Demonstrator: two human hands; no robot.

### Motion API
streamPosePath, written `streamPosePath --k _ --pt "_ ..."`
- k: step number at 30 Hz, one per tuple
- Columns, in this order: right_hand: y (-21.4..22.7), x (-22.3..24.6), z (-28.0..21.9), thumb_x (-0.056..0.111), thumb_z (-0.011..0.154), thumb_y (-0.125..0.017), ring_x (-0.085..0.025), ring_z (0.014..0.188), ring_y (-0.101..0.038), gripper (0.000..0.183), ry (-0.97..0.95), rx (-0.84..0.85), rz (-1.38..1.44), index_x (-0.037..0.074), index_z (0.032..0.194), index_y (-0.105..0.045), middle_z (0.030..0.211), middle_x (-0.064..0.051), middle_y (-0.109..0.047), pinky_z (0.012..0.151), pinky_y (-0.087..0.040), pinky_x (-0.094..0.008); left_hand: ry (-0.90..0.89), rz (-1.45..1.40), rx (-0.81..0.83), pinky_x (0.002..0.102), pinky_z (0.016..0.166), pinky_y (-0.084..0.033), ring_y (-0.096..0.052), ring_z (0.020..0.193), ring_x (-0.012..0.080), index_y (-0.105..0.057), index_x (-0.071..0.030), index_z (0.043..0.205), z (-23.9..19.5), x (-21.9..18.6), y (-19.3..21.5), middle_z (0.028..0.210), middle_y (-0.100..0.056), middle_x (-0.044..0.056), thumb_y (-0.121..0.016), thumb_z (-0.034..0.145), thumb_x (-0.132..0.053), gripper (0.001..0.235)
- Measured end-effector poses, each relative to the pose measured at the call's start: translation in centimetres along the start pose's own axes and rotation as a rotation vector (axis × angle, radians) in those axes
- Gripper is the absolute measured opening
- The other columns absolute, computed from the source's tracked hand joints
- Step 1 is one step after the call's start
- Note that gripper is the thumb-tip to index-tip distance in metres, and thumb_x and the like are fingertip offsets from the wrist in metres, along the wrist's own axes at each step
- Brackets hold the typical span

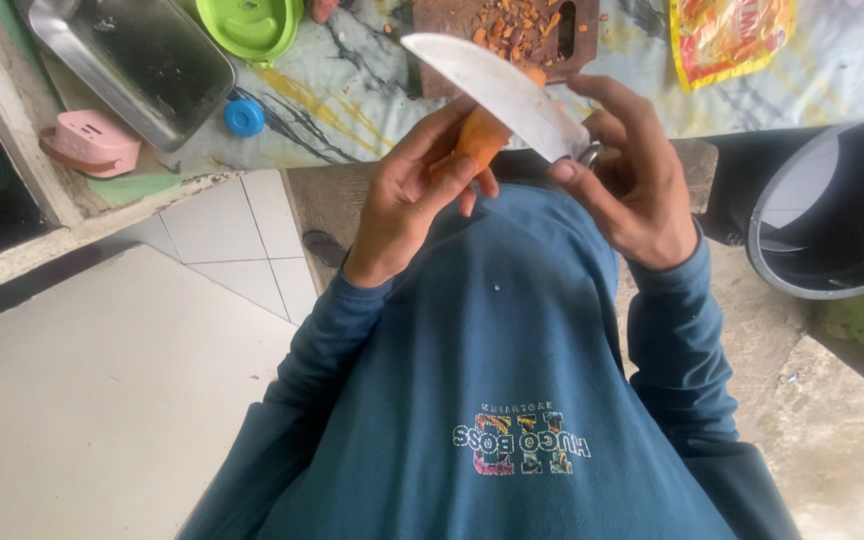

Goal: The person peels a sweet potato with a knife, then slices it into small pieces on a wooden cutting board. The sliced pieces are placed into a metal bowl. The person then picks up a second sweet potato and begins peeling it.

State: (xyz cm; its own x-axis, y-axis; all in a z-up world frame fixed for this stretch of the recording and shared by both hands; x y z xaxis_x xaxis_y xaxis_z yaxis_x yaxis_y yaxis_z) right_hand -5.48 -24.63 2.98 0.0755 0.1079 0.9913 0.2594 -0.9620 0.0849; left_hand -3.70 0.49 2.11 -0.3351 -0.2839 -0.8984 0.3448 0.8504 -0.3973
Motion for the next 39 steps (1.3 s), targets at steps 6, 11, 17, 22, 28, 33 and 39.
streamPosePath --k 6,11,17,22,28,33,39 --pt "-0.7 -1.2 0.3 0.023 0.105 -0.071 -0.008 0.054 -0.053 0.081 0.118 0.09 -0.146 0.008 0.166 -0.019 0.091 -0.015 -0.071 0.053 -0.043 -0.024 -0.021 0.086 0.0 0.031 0.084 -0.058 -0.071 0.101 0.017 -0.056 -0.002 0.136 -0.6 0.8 -0.1 0.112 -0.072 0.009 -0.064 0.111 -0.017 0.03" --pt "-0.7 -1.1 0.0 0.022 0.109 -0.071 -0.009 0.054 -0.059 0.079 0.086 0.039 -0.116 0.009 0.168 -0.02 0.089 -0.015 -0.07 0.053 -0.045 -0.023 0.021 0.006 0.002 0.03 0.082 -0.057 -0.07 0.095 0.0156 -0.048 -0.001 0.149 -1.2 0.6 -0.7 0.118 -0.069 0.011 -0.062 0.113 -0.016 0.041" --pt "-0.2 -1.2 -0.6 0.025 0.113 -0.068 -0.011 0.063 -0.064 0.076 -0.065 -0.076 0.103 0.006 0.169 -0.02 0.111 -0.02 -0.072 0.055 -0.052 -0.024 0.012 -0.036 -0.057 0.031 0.086 -0.058 -0.069 0.096 0.0153 -0.04 -0.003 0.161 -1.5 0.6 -1.0 0.131 -0.067 0.012 -0.06 0.113 -0.016 0.054" --pt "-0.3 -1.6 -0.5 0.027 0.105 -0.071 -0.011 0.055 -0.062 0.083 0.085 0.067 -0.128 0.009 0.168 -0.021 0.11 -0.022 -0.074 0.055 -0.05 -0.027 -0.013 -0.011 -0.105 0.033 0.089 -0.06 -0.072 0.104 0.0186 -0.043 -0.001 0.154 -1.8 1.5 -0.8 0.128 -0.068 0.012 -0.061 0.112 -0.015 0.048" --pt "-1.4 -1.1 -0.5 0.033 0.102 -0.073 -0.011 0.058 -0.058 0.092 0.028 0.089 -0.184 0.008 0.169 -0.015 0.12 -0.024 -0.075 0.054 -0.045 -0.026 -0.017 -0.001 -0.059 0.031 0.089 -0.058 -0.069 0.1 0.0162 -0.049 -0.005 0.147 -2.1 1.8 -1.5 0.112 -0.07 0.009 -0.062 0.112 -0.017 0.039" --pt "-1.4 -0.6 -0.4 0.037 0.107 -0.071 -0.007 0.056 -0.057 0.091 -0.006 0.114 -0.083 0.008 0.173 -0.015 0.103 -0.02 -0.077 0.057 -0.043 -0.025 0.013 -0.023 -0.055 0.031 0.088 -0.059 -0.07 0.1 0.017 -0.055 0.0 0.14 -2.2 1.6 -1.9 0.112 -0.067 0.01 -0.061 0.115 -0.015 0.029" --pt "-1.2 -0.9 -0.4 0.04 0.105 -0.069 -0.007 0.059 -0.056 0.087 -0.013 0.098 -0.116 0.008 0.17 -0.021 0.103 -0.018 -0.077 0.055 -0.044 -0.025 -0.055 0.044 -0.06 0.032 0.089 -0.061 -0.071 0.102 0.0165 -0.048 -0.003 0.149 -1.8 1.7 -2.5 0.122 -0.067 0.01 -0.06 0.114 -0.015 0.039"
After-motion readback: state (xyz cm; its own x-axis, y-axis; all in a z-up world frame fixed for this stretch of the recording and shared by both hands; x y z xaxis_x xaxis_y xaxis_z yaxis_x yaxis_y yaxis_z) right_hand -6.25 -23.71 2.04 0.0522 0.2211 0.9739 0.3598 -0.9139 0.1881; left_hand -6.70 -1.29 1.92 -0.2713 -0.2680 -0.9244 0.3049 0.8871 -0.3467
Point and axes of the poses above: each hand's wrist, its own z-axis towards the middle knuckle, its own y-axis out of the back of the hand, x = y × z, the point moved 1 cm from there along z, towards the middle knuckle
